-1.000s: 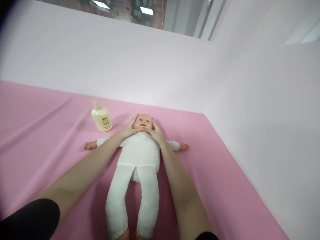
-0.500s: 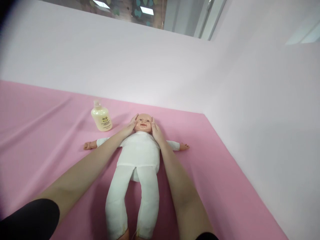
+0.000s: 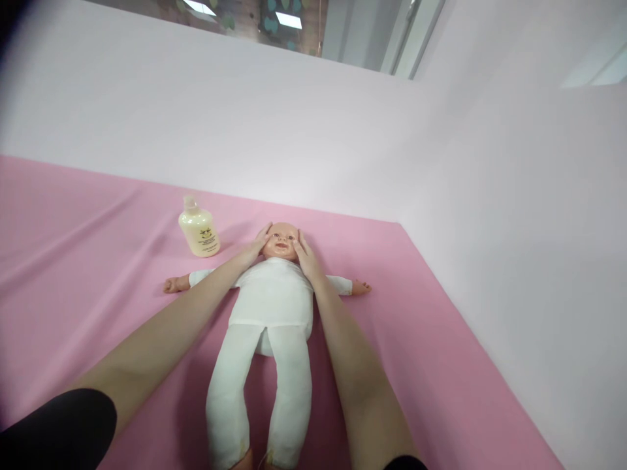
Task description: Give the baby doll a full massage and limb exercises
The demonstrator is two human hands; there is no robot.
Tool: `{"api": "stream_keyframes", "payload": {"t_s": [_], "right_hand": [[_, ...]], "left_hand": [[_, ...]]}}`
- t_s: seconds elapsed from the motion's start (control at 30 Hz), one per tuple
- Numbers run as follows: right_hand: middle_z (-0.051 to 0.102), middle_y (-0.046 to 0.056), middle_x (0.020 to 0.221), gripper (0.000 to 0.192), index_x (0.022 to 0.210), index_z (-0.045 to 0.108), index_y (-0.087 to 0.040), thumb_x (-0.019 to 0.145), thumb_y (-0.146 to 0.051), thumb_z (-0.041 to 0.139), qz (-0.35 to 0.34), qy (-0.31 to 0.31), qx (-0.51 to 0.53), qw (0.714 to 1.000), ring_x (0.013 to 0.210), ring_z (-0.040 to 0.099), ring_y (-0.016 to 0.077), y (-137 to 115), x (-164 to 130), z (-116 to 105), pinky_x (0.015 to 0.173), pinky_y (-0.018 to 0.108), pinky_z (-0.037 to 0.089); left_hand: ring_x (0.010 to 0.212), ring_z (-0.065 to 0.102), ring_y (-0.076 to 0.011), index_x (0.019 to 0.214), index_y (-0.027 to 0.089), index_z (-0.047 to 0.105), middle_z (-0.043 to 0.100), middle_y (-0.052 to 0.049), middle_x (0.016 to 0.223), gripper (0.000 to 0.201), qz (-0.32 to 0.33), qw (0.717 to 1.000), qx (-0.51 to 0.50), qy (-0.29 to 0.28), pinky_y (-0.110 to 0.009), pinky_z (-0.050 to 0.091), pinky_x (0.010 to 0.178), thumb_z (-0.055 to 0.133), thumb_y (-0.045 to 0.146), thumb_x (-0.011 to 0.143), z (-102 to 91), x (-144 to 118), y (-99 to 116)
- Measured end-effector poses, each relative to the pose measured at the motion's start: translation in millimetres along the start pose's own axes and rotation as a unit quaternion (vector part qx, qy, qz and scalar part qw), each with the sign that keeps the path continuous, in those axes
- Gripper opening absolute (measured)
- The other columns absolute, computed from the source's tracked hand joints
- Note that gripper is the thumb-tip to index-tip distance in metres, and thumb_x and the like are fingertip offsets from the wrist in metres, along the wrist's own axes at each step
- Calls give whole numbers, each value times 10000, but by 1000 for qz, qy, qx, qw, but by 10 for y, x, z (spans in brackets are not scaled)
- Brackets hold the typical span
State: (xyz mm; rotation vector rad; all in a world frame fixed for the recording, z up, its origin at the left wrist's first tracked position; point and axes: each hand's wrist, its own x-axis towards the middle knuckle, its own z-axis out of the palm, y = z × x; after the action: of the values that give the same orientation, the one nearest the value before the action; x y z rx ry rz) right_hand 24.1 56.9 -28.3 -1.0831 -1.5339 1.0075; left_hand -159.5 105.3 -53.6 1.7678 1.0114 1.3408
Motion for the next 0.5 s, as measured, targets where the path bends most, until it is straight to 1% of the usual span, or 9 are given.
{"api": "stream_keyframes", "payload": {"t_s": [0.03, 0.1, 0.2, 0.27, 0.37, 0.5], "right_hand": [[222, -58, 1548, 762, 1475, 196, -303, 840, -652, 433, 3, -3, -5, 1000, 1434, 201, 149, -17, -10, -2, 1186, 366, 153], [212, -64, 1549, 794, 1480, 174, -312, 824, -644, 473, 10, -11, -15, 1000, 1436, 199, 165, -52, -30, -7, 1186, 371, 162], [200, -54, 1551, 859, 1490, 142, -295, 800, -630, 527, 17, -21, -24, 999, 1438, 192, 188, -97, -54, -13, 1185, 372, 174], [196, -44, 1552, 879, 1494, 130, -278, 796, -625, 537, 17, -23, -23, 999, 1437, 193, 190, -112, -63, -14, 1184, 370, 177], [213, -50, 1548, 843, 1491, 141, -287, 814, -633, 506, 12, -20, -21, 1000, 1436, 199, 183, -103, -66, -11, 1185, 367, 174], [228, -60, 1545, 771, 1480, 179, -306, 842, -663, 424, 2, -6, -21, 1000, 1436, 196, 164, -45, -36, 1, 1188, 366, 146]], "left_hand": [[1403, 276, -255, 1433, 194, 303, 293, -102, 1516, 617, -18, 1000, -7, -16, -411, 305, 1135, 403, 489, 901, -39, -29, 50], [1420, 232, -247, 1449, 257, 278, 241, -61, 1542, 693, -26, 998, -10, -52, -421, 248, 1159, 522, 485, 842, -115, -86, 142], [1429, 201, -260, 1472, 284, 223, 185, -50, 1560, 830, -22, 997, -6, -78, -435, 211, 1166, 614, 491, 769, -179, -136, 224], [1436, 175, -262, 1479, 281, 203, 168, -54, 1564, 869, -21, 996, -3, -84, -433, 185, 1172, 626, 498, 752, -186, -142, 239], [1440, 159, -253, 1479, 280, 203, 173, -47, 1562, 846, -22, 997, -2, -77, -432, 152, 1180, 606, 502, 769, -170, -132, 232], [1428, 210, -239, 1461, 239, 265, 220, -67, 1548, 707, -33, 998, -17, -51, -406, 221, 1168, 490, 514, 849, -130, -103, 182]]}}
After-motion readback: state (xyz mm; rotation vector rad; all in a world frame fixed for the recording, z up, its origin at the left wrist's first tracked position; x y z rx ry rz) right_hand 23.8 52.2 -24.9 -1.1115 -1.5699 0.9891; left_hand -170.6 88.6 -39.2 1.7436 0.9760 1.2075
